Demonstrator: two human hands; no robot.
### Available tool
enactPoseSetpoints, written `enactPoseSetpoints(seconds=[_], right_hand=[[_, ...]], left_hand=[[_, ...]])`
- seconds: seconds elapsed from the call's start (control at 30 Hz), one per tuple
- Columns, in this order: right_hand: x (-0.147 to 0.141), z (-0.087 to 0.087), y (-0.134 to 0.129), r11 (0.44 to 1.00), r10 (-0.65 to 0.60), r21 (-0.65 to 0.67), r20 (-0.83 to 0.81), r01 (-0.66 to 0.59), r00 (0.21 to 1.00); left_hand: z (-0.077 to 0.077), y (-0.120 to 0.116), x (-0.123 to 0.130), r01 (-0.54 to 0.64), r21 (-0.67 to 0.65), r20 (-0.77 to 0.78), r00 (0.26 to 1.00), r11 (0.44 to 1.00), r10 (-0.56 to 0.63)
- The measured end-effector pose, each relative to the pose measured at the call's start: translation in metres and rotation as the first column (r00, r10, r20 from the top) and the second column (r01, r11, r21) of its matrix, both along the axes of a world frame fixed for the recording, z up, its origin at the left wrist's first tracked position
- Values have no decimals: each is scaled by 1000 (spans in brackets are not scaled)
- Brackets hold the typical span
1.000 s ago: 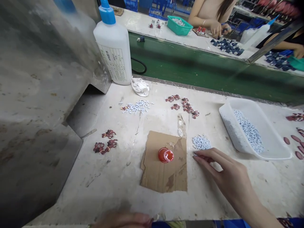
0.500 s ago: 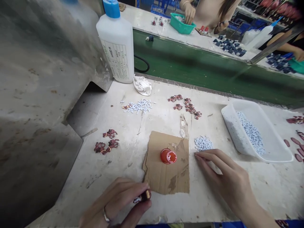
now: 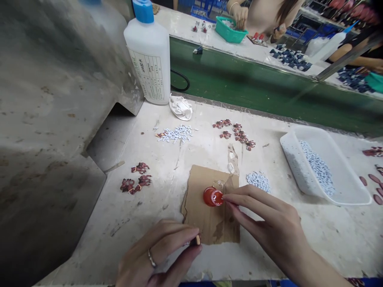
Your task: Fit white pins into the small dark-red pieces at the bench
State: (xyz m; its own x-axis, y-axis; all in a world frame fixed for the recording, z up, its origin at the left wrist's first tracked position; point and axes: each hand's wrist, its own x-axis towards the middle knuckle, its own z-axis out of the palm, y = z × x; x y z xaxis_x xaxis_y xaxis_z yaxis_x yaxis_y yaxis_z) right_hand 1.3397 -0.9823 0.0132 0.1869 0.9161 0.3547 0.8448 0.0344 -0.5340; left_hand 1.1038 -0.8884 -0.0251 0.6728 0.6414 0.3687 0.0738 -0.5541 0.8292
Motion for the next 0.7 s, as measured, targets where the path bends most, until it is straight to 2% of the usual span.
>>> enactPoseSetpoints(seconds=[0.17, 0.23, 0.43, 0.6, 0.7], right_hand=[[-7, 9, -2, 999, -45, 26, -75, 47, 996], [-14, 15, -5, 999, -45, 22, -161, 49, 986], [-30, 18, -10, 999, 27, -19, -446, -40, 895], [-33, 14, -11, 996, 65, -22, -502, -88, 862], [-31, 14, -11, 994, 72, -33, -494, -101, 867]], left_hand=[[9, -3, 21, -202, -53, 66, 977, 978, 205], [12, -4, 28, -212, -57, 76, 973, 976, 216], [12, -6, 31, -163, -52, 82, 983, 985, 167], [7, -6, 22, 11, -45, 85, 996, 999, -7], [5, -5, 19, 44, -56, 72, 997, 997, -40]])
